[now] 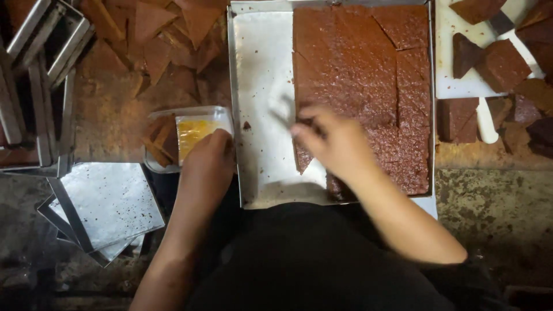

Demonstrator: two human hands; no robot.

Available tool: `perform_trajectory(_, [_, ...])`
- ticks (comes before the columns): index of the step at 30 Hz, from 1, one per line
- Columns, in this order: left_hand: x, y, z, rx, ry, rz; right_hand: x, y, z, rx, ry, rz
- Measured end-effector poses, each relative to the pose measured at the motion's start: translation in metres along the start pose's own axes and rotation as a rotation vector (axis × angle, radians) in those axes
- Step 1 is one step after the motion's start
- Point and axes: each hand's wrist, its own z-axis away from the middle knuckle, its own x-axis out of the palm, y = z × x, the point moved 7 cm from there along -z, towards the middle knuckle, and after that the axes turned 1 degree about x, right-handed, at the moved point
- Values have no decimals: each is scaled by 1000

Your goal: Break large baked sheets into smaller irregular pieces and clear the trays

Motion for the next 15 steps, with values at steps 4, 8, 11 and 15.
perform_trajectory(4, [-12,-12,2,-41,112,133,62,50,28,334,-679,519])
perform_trajectory(8, [-3,-27,8,-161,177,185,52,51,24,355,-845,664])
perform_trajectory(11, [-16,0,1,-18,308,405,11,21,12,88,-285,106])
perform_trajectory(15, [-20,40,-10,155,205,465,-10,-33,22,-170,-61,-256])
